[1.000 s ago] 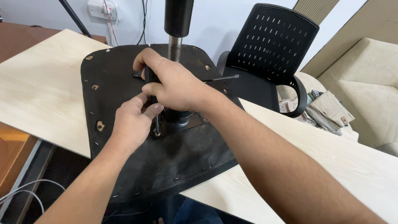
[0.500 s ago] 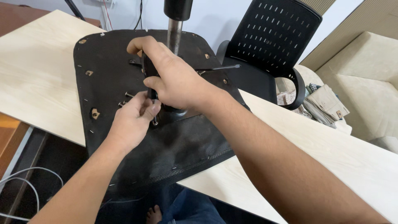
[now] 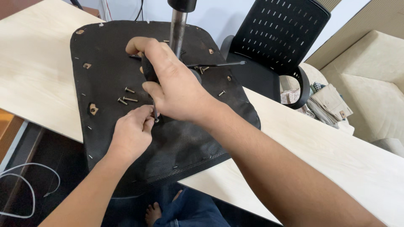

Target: The person uses a screwdriver to fasten multiple screws into the underside of an office chair seat, securing the central metal mounting bracket. The chair is placed upside down on a table while the person works.

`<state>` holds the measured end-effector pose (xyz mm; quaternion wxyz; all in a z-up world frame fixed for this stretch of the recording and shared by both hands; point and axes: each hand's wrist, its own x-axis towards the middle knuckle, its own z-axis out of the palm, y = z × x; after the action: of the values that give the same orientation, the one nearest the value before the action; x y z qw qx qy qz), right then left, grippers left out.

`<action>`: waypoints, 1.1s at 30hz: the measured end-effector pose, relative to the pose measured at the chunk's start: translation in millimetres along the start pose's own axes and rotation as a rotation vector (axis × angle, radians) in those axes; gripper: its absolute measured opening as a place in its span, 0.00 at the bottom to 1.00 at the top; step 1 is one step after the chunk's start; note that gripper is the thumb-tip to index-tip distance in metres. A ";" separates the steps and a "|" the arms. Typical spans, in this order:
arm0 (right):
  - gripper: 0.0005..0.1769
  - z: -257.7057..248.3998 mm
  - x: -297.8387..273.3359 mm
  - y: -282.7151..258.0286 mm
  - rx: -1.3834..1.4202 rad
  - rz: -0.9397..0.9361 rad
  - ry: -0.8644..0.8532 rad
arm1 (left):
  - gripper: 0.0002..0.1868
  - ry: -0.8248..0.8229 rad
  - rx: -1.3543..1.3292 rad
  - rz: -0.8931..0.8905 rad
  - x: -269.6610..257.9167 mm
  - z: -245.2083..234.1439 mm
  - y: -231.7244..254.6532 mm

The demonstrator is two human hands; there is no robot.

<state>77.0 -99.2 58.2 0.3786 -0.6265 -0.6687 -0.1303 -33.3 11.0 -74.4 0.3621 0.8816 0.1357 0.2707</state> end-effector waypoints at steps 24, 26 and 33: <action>0.36 -14.0 -2.0 1.1 0.057 0.240 -0.053 | 0.11 -0.035 0.067 -0.109 0.9 -1.1 12.4; 0.36 -24.3 -2.4 8.4 -0.017 0.034 -0.047 | 0.10 -0.024 0.078 -0.100 0.0 -1.0 13.5; 0.30 -24.4 -5.0 -0.6 -0.081 0.165 -0.154 | 0.14 0.001 0.032 -0.098 -3.3 1.5 10.0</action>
<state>84.5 -118.9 71.6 0.3100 -0.7024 -0.6361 -0.0770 -34.7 1.7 -69.4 0.3606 0.8795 0.1831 0.2510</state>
